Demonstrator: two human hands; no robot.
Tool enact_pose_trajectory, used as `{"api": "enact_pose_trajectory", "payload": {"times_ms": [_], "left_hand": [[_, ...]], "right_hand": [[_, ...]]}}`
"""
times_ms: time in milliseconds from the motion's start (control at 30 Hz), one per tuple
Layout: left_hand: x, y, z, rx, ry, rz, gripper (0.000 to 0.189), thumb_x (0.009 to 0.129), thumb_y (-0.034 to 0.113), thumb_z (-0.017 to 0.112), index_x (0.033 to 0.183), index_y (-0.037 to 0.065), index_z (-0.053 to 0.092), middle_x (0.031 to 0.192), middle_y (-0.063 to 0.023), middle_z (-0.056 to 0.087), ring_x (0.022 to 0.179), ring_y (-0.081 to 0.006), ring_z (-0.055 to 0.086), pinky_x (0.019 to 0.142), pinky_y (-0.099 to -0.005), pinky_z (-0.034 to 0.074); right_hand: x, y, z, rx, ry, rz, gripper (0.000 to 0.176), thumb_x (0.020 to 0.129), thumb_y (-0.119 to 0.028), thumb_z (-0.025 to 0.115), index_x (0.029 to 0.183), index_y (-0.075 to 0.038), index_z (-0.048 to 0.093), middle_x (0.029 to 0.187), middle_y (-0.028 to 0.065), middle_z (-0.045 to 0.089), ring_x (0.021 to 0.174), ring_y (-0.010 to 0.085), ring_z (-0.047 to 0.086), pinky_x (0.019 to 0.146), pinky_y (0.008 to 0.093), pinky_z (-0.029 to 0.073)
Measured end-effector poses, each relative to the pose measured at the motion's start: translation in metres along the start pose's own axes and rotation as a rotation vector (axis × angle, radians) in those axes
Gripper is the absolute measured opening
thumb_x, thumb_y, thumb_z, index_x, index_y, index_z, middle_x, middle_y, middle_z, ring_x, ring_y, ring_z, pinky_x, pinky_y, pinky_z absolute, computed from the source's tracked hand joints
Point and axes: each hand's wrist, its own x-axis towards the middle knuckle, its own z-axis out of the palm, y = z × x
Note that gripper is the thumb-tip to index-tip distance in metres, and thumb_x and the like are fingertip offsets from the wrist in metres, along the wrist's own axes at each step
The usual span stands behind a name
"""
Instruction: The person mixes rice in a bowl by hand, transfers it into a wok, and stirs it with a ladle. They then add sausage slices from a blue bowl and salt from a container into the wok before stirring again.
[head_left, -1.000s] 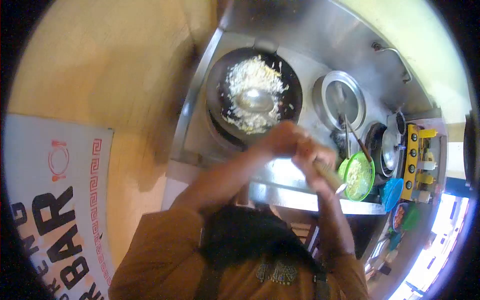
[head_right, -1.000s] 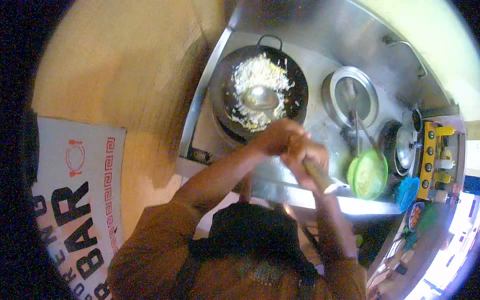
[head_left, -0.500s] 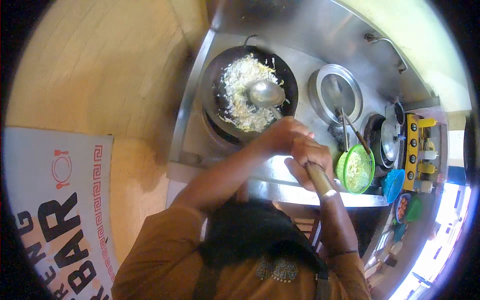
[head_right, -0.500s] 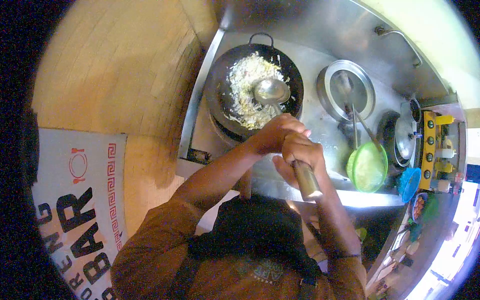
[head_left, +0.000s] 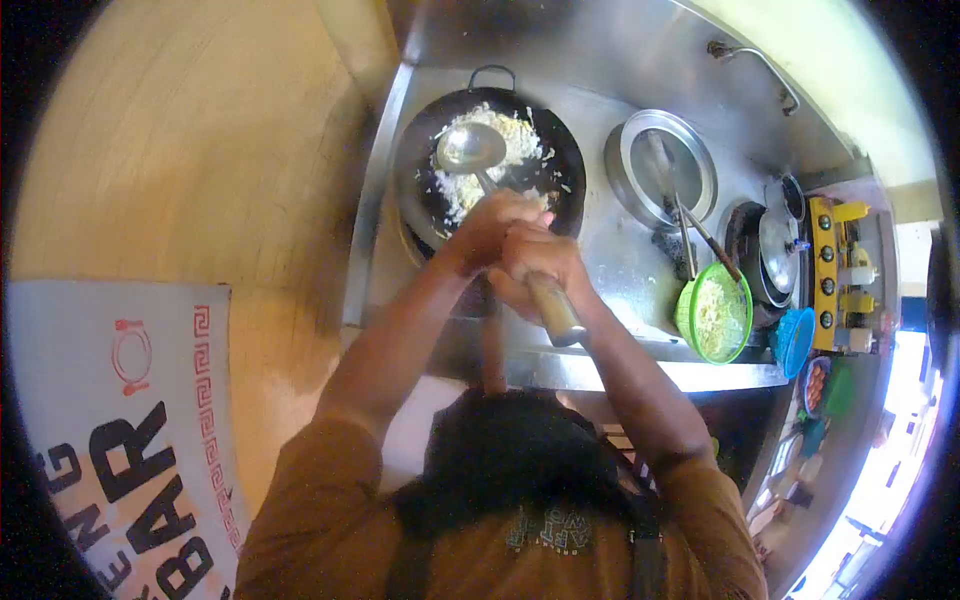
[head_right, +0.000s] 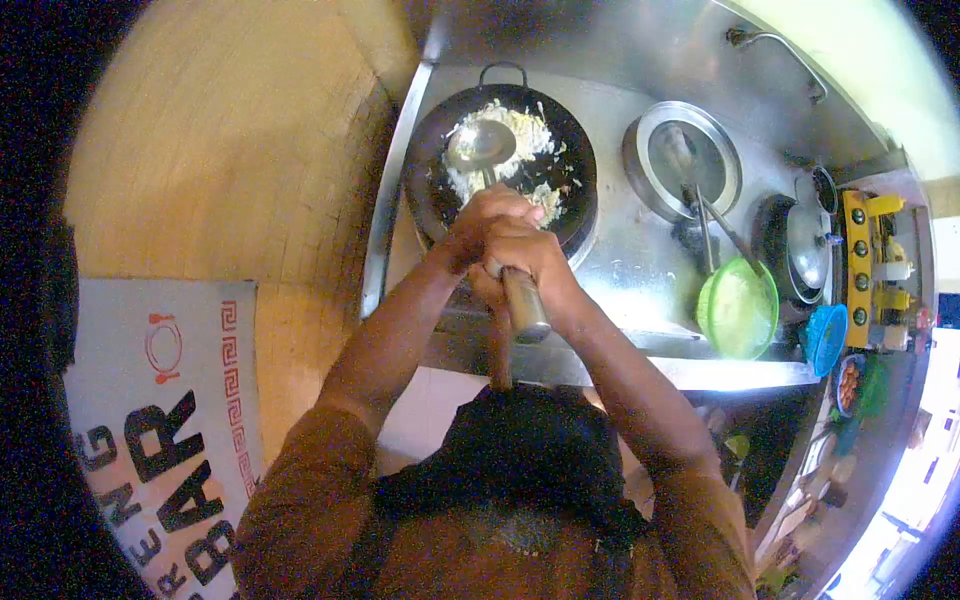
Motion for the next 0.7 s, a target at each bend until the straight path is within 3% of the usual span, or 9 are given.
{"api": "enact_pose_trajectory", "payload": {"times_ms": [133,200,267,300,367,400,433,533,700], "left_hand": [[0.027,0.012,0.008,-0.055,0.157,0.313,0.018,0.076,0.023,0.065,0.090,0.013,0.067,0.075,-0.0027,0.063,0.067,-0.0242,0.063,0.060,-0.0383,0.050],[0.034,0.001,0.036,0.024,0.036,0.147,0.017,0.073,0.025,0.065,0.082,0.011,0.067,0.071,-0.0059,0.063,0.068,-0.0252,0.064,0.057,-0.0380,0.050],[0.021,0.002,0.075,-0.193,0.267,0.202,0.022,0.070,0.032,0.066,0.069,0.011,0.063,0.069,-0.0071,0.060,0.067,-0.0250,0.062,0.056,-0.0397,0.046],[0.015,0.014,0.076,-0.475,0.198,0.064,0.021,0.074,0.029,0.065,0.066,0.010,0.061,0.066,-0.0082,0.060,0.062,-0.0257,0.062,0.056,-0.0403,0.046],[-0.003,0.041,0.069,-0.287,0.014,-0.087,0.017,0.076,0.026,0.064,0.072,0.010,0.065,0.063,-0.0090,0.059,0.058,-0.0286,0.060,0.054,-0.0414,0.045],[-0.007,0.029,0.085,-0.508,0.238,0.085,0.020,0.074,0.029,0.065,0.068,0.010,0.060,0.060,-0.0097,0.055,0.058,-0.0307,0.058,0.052,-0.0420,0.043],[-0.001,0.027,0.076,-0.368,0.196,0.105,0.025,0.072,0.033,0.066,0.066,0.010,0.057,0.062,-0.0106,0.055,0.058,-0.0315,0.058,0.051,-0.0421,0.043],[0.031,0.040,0.022,-0.364,0.013,-0.022,0.024,0.076,0.035,0.062,0.072,0.011,0.063,0.068,-0.0081,0.061,0.066,-0.0300,0.061,0.058,-0.0426,0.046],[-0.026,0.058,0.026,-0.148,0.212,-0.038,0.022,0.082,0.027,0.061,0.067,0.012,0.061,0.065,-0.0068,0.060,0.069,-0.0284,0.062,0.063,-0.0398,0.046]], "right_hand": [[0.010,-0.027,-0.026,-0.057,0.093,-0.036,0.024,0.069,0.002,0.071,0.065,-0.007,0.048,0.065,0.0055,0.054,0.057,0.0220,0.052,0.053,0.0322,0.043],[0.006,-0.009,-0.035,-0.223,0.042,-0.055,0.025,0.069,0.002,0.071,0.064,-0.007,0.049,0.062,0.0047,0.054,0.056,0.0207,0.053,0.052,0.0299,0.043],[-0.012,-0.006,-0.039,-0.130,-0.022,0.048,0.027,0.068,0.001,0.072,0.062,-0.008,0.047,0.064,0.0045,0.055,0.058,0.0190,0.053,0.054,0.0284,0.043],[-0.022,-0.008,-0.037,-0.106,-0.045,0.002,0.026,0.069,0.002,0.071,0.062,-0.008,0.047,0.065,0.0046,0.055,0.060,0.0182,0.054,0.056,0.0283,0.044],[-0.038,-0.011,-0.033,0.001,-0.113,-0.056,0.024,0.073,0.005,0.065,0.063,-0.008,0.047,0.067,0.0044,0.054,0.064,0.0166,0.054,0.063,0.0275,0.044],[-0.044,-0.009,-0.032,0.003,-0.120,-0.036,0.024,0.073,0.005,0.065,0.063,-0.008,0.047,0.067,0.0044,0.054,0.064,0.0166,0.054,0.063,0.0275,0.044],[-0.052,-0.008,-0.037,-0.189,-0.108,0.102,0.024,0.074,0.005,0.064,0.063,-0.008,0.048,0.068,0.0041,0.054,0.065,0.0165,0.053,0.064,0.0279,0.043],[-0.010,-0.033,-0.045,-0.007,-0.010,0.158,0.022,0.073,0.009,0.061,0.064,-0.007,0.049,0.071,0.0037,0.055,0.068,0.0170,0.053,0.066,0.0295,0.044],[-0.024,-0.045,-0.010,0.014,-0.112,0.053,0.024,0.067,0.007,0.067,0.064,-0.005,0.047,0.068,0.0039,0.054,0.065,0.0177,0.052,0.063,0.0312,0.044]]}}
